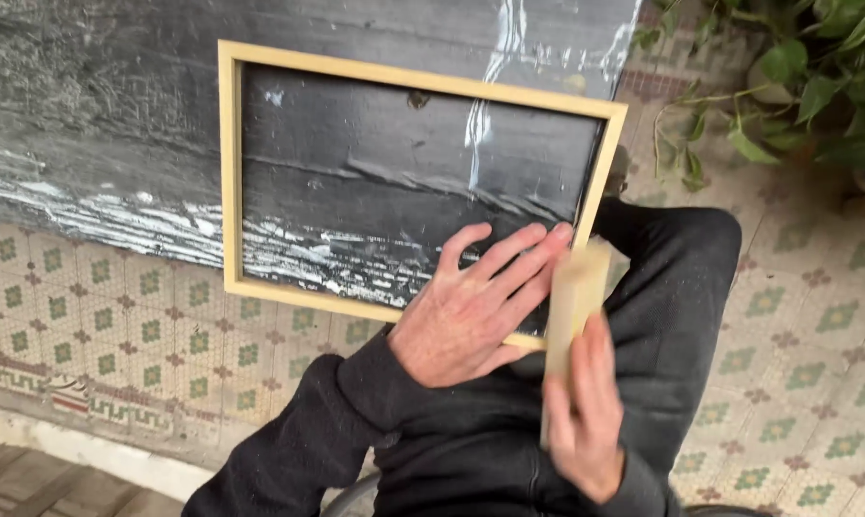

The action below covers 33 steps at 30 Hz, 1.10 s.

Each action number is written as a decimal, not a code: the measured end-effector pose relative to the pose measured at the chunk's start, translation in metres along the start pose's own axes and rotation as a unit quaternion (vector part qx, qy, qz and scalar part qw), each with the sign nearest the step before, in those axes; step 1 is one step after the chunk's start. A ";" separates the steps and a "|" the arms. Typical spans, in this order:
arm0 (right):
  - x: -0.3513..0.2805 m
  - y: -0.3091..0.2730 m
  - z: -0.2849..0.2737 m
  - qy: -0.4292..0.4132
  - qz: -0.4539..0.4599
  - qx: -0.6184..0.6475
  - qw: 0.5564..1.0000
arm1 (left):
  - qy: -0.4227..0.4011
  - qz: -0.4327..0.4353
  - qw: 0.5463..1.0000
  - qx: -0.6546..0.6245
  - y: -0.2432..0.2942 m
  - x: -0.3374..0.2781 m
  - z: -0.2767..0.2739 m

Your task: The person test-fits a wooden moulding strip against the edges of a picture frame resting on their lap, then squeezes wood glue from a bottle onto the frame joints and along a separate strip, and presses the pieces together to assemble the frame.

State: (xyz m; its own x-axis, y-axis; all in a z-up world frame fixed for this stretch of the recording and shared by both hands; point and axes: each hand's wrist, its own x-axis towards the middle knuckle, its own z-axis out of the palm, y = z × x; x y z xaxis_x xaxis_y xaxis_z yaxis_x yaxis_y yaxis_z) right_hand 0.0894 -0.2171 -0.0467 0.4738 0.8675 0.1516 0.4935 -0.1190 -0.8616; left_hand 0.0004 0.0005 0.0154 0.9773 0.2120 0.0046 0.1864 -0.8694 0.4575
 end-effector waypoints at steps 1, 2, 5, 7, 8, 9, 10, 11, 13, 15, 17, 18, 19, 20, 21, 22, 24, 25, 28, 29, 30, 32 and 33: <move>0.043 0.002 -0.003 0.002 0.000 0.004 1.000 | -0.002 0.000 1.000 0.003 0.001 0.000 -0.004; 0.086 0.004 -0.008 0.013 -0.009 0.000 1.000 | -0.019 -0.004 1.000 -0.002 0.003 0.001 -0.008; 0.185 0.039 -0.031 0.046 -0.069 -0.057 0.995 | -0.035 0.001 0.999 0.000 0.002 0.008 -0.013; 0.200 0.052 -0.049 0.046 -0.110 -0.100 0.988 | -0.045 -0.007 0.999 -0.005 0.007 0.005 -0.013; 0.193 0.049 -0.058 0.058 -0.072 -0.040 0.995 | -0.043 -0.008 0.999 -0.012 0.008 0.003 -0.013; 0.197 0.049 -0.063 0.077 -0.046 0.021 0.996 | -0.033 -0.006 0.999 -0.008 0.002 0.006 -0.013; 0.197 0.051 -0.066 0.079 -0.050 0.025 0.995 | -0.033 -0.007 0.999 -0.002 0.000 0.011 -0.014; 0.190 0.051 -0.066 0.089 -0.014 0.092 0.992 | -0.051 -0.016 0.999 -0.007 0.003 0.010 -0.016; 0.156 0.064 -0.059 0.095 0.039 0.157 0.982 | -0.080 -0.028 0.996 -0.022 0.006 0.006 -0.013; 0.106 0.085 -0.045 0.073 0.055 0.144 0.985 | -0.037 -0.025 0.999 -0.028 0.006 0.003 -0.009; 0.075 0.074 -0.042 0.072 0.141 0.172 0.972 | -0.013 0.015 1.000 0.012 0.004 -0.006 0.011; 0.061 0.067 -0.042 0.070 0.219 0.199 0.953 | 0.016 0.057 0.997 0.054 0.004 -0.010 0.019; 0.054 0.069 -0.041 0.079 0.216 0.201 0.952 | 0.016 0.066 0.996 0.059 0.006 -0.006 0.010; 0.047 0.071 -0.042 0.080 0.212 0.207 0.952 | 0.002 0.107 0.993 0.046 0.009 -0.001 0.002; 0.039 0.072 -0.042 0.083 0.207 0.215 0.951 | -0.014 0.149 0.988 0.034 0.014 0.004 -0.008; 0.045 0.073 -0.043 0.093 0.203 0.218 0.950 | -0.015 0.158 0.986 0.042 0.012 0.007 -0.004; 0.049 0.068 -0.047 0.073 0.211 0.178 0.958 | -0.114 0.213 0.968 0.070 0.012 0.009 0.004; 0.047 0.071 -0.045 0.085 0.210 0.183 0.957 | -0.120 0.222 0.965 0.076 0.006 0.013 0.003; 0.045 0.075 -0.043 0.094 0.204 0.247 0.943 | -0.120 0.288 0.944 0.109 -0.013 0.034 -0.005; 0.046 0.072 -0.044 0.084 0.199 0.240 0.946 | -0.120 0.277 0.950 0.083 -0.019 0.046 -0.013; 0.047 0.068 -0.045 0.073 0.195 0.233 0.950 | -0.121 0.265 0.955 0.057 -0.026 0.059 -0.021; 0.043 0.070 -0.046 0.072 0.196 0.246 0.947 | -0.121 0.273 0.947 0.115 -0.046 0.095 -0.034; 0.042 0.071 -0.047 0.061 0.195 0.256 0.945 | -0.114 0.272 0.940 0.170 -0.054 0.111 -0.040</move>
State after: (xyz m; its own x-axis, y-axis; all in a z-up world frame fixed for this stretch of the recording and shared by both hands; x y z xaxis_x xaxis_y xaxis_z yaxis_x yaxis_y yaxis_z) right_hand 0.1785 -0.2120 -0.0787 0.6426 0.7401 -0.1981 -0.1387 -0.1420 -0.9801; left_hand 0.0951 0.0892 0.0272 0.9263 -0.3730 -0.0525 -0.3639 -0.9222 0.1306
